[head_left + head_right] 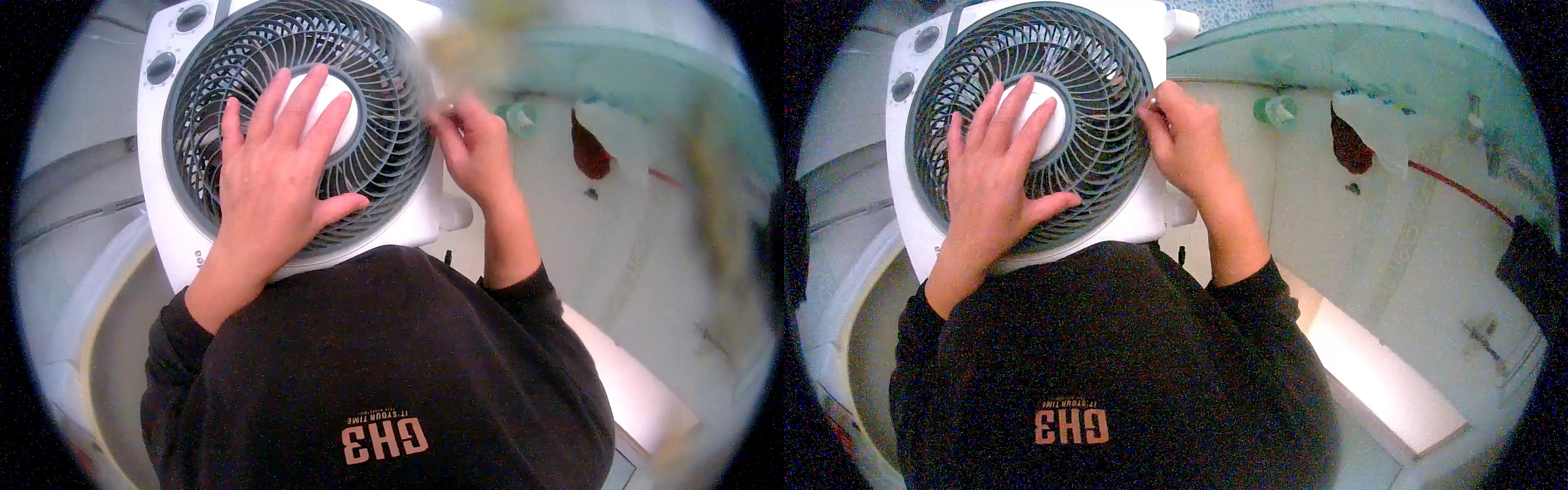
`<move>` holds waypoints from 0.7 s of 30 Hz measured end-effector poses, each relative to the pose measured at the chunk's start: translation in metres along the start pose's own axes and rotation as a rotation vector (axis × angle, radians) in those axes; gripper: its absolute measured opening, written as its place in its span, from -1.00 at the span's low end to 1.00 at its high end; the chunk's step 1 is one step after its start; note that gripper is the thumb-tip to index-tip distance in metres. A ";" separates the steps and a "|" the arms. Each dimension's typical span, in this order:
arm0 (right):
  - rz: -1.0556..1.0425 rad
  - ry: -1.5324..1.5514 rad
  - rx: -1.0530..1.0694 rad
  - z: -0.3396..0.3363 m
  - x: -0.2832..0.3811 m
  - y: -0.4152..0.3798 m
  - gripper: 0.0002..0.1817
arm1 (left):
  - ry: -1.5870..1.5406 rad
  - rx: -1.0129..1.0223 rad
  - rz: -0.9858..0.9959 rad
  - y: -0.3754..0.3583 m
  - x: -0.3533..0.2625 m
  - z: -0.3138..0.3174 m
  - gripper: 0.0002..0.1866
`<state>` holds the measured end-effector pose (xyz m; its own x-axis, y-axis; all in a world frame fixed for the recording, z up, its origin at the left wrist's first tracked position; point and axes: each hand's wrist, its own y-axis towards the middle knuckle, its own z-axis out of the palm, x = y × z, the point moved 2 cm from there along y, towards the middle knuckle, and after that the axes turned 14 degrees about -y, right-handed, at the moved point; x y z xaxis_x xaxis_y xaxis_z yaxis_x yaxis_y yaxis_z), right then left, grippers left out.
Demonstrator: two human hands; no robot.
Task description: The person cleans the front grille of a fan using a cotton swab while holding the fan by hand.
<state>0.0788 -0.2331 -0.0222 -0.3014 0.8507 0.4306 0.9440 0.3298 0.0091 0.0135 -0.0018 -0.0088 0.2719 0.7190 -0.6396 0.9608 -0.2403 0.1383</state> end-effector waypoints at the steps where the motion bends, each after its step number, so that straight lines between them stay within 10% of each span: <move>1: 0.027 0.084 0.034 0.001 -0.003 0.000 -0.86 | -0.003 -0.003 0.002 0.000 0.000 0.000 -0.01; 21: 0.106 0.097 0.054 -0.003 -0.005 0.001 -0.85 | -0.011 -0.019 0.013 -0.002 -0.001 0.000 -0.04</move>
<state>0.0812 -0.2381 -0.0213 -0.1838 0.8392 0.5118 0.9604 0.2643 -0.0886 0.0118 -0.0017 -0.0086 0.2843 0.7088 -0.6456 0.9579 -0.2376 0.1610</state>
